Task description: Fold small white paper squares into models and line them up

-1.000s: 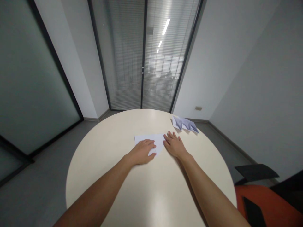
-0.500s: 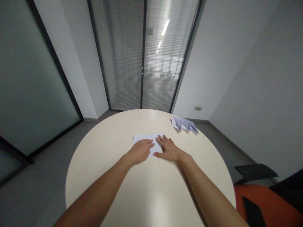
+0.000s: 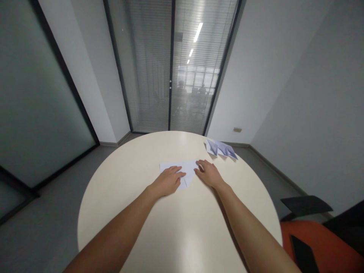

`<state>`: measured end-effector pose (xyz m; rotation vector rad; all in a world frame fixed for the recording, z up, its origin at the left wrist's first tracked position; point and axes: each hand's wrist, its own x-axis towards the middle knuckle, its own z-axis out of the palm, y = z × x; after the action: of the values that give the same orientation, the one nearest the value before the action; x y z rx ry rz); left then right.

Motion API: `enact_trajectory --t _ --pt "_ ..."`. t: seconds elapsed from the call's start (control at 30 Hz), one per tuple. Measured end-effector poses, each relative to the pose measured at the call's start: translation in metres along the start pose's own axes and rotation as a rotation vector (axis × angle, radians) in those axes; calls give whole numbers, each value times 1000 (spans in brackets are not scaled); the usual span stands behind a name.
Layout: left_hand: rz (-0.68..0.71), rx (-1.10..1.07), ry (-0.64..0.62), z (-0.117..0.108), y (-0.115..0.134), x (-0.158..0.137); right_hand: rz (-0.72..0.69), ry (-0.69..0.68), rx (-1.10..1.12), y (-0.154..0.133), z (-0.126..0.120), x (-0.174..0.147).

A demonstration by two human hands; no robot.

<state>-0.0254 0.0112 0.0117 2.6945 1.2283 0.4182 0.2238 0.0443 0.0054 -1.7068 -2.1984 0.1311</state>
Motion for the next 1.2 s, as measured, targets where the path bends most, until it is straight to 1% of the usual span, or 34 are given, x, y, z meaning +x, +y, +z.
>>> enact_trajectory --t 0.1,0.2,0.37,0.5,0.63,0.83,0.9,1.0,1.13,1.2 --pt "7 7 -6 -1 0 -1 26 77 -12 4 2 4" --pt "11 5 -4 -1 0 -1 66 125 -11 6 2 5" --pt "40 -23 16 -2 0 -2 153 143 -17 10 4 6" --pt "85 -39 17 -1 0 -2 178 151 -7 14 7 8" --pt "83 -62 17 0 -1 -3 116 162 13 18 9 9" --pt "55 -30 2 2 -1 -2 -90 159 53 18 13 7" --pt "26 -11 8 2 -1 -2 -182 126 75 15 13 5" --pt "-16 5 18 2 -1 -1 -277 15 102 8 10 0" --pt "-34 13 13 3 -2 -1 -243 -187 104 -2 2 -6" --pt "-37 18 16 4 -2 -1 -224 -256 105 -6 -1 -7"
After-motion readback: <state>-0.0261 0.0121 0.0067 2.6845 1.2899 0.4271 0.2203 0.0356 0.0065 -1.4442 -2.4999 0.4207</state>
